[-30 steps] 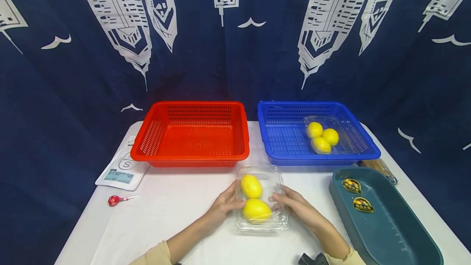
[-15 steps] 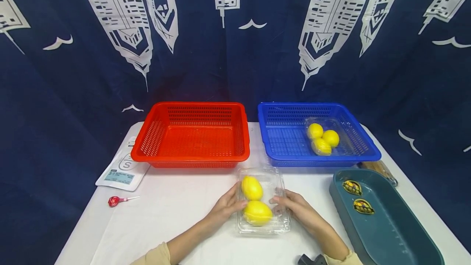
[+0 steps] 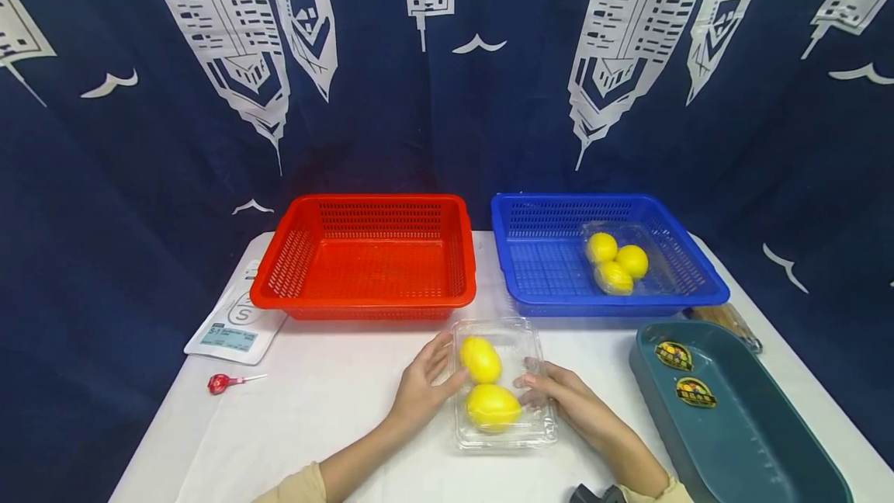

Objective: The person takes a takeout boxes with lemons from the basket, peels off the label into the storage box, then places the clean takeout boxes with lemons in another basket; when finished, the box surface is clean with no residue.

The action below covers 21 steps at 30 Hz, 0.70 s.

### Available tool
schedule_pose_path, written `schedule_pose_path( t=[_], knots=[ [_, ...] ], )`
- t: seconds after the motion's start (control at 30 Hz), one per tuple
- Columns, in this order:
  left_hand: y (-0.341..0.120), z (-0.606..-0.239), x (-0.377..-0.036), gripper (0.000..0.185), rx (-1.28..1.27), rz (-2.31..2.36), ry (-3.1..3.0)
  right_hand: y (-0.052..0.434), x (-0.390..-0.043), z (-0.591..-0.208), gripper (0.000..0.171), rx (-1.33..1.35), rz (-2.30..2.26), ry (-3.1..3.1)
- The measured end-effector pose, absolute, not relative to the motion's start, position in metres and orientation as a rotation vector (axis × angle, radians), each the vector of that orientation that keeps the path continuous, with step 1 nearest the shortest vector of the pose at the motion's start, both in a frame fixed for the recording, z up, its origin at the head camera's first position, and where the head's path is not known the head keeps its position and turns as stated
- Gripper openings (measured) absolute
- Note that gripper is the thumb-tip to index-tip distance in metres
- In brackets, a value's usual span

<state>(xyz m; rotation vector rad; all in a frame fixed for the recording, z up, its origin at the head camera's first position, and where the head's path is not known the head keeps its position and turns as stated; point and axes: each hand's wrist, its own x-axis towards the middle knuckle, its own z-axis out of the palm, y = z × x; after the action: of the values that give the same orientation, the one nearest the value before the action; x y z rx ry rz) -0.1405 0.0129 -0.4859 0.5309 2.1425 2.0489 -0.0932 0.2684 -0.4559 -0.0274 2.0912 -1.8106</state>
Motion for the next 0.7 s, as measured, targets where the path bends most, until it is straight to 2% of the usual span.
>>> schedule_pose_path(
  t=[0.17,0.37,0.7],
  knots=[
    [0.02,-0.469,-0.14,0.073,0.64,1.996,2.41,0.27,-0.092,-0.454,0.061,-0.008,-1.842,2.055],
    [0.039,-0.434,-0.146,0.069,0.874,1.883,2.448,0.27,-0.093,-0.454,0.067,-0.032,-1.827,2.067],
    [0.084,-0.407,-0.177,0.089,0.881,1.523,2.494,0.271,-0.094,-0.456,0.069,-0.063,-1.798,2.083]
  ],
)
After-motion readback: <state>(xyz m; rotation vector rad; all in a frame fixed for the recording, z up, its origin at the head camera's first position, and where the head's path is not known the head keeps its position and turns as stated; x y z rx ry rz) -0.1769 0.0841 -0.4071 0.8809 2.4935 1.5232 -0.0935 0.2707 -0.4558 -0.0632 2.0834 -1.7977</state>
